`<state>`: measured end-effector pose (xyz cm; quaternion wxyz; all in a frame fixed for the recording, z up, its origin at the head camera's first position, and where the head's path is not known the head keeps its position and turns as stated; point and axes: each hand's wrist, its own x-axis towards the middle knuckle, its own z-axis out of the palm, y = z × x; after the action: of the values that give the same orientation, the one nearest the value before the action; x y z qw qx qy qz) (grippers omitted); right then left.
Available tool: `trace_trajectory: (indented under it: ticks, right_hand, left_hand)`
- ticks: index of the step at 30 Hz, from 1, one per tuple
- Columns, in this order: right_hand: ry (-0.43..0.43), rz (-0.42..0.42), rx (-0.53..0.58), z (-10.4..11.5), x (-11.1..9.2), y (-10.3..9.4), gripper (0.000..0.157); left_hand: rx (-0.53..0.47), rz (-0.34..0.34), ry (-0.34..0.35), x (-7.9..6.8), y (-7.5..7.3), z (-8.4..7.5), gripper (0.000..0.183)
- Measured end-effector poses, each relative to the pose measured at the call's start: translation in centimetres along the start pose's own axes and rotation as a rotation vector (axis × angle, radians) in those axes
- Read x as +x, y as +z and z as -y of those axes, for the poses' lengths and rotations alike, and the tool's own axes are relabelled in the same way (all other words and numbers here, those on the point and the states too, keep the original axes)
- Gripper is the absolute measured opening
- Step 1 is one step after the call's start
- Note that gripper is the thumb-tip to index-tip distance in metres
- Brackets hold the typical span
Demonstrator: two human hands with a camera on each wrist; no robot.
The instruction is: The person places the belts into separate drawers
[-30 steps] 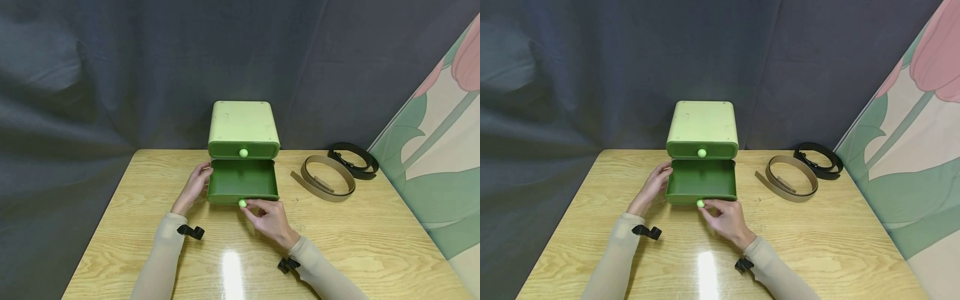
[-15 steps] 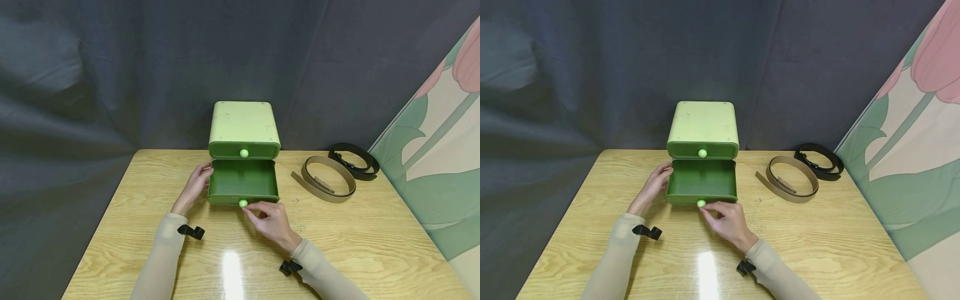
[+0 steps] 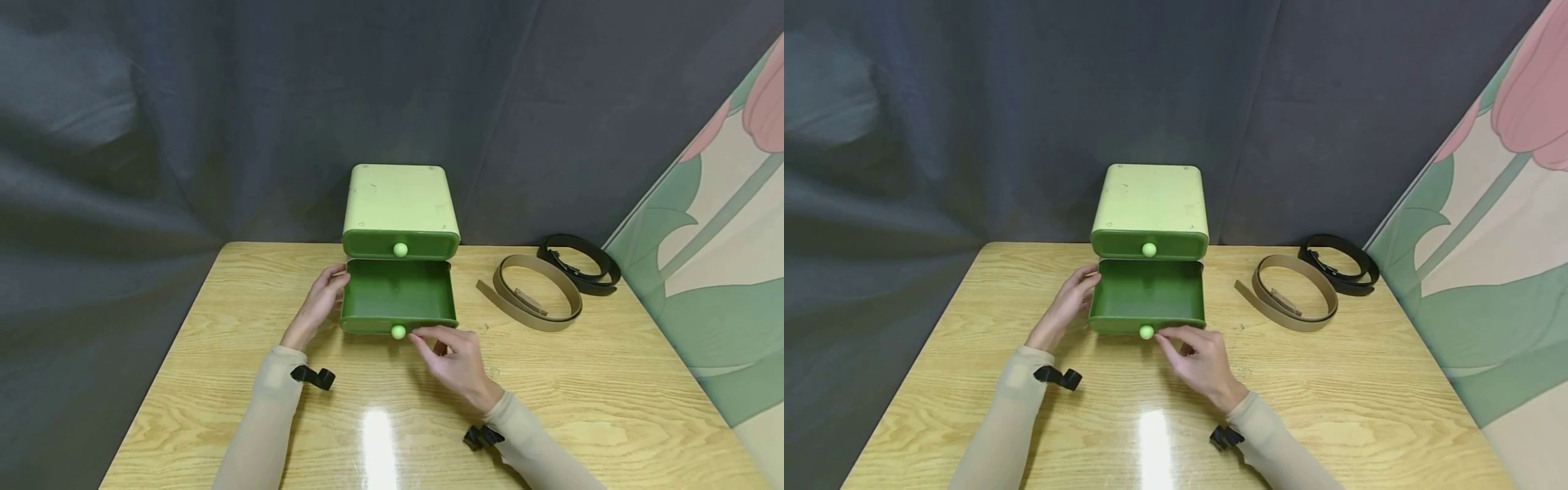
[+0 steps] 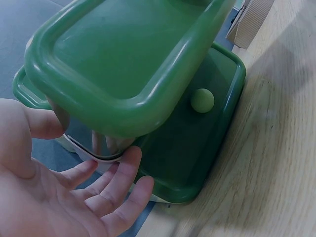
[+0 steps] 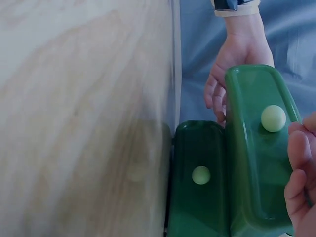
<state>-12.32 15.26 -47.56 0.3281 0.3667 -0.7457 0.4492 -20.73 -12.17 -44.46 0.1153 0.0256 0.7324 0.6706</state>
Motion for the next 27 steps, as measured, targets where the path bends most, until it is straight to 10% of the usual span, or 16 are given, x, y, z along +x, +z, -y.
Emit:
trace_trajectory:
  ticks: [27]
  right_hand:
    - [0.143,-0.198,0.006,-0.2,0.8,-4.1,0.027]
  left_hand:
    - [0.005,0.005,0.001,-0.1,0.0,0.0,0.062]
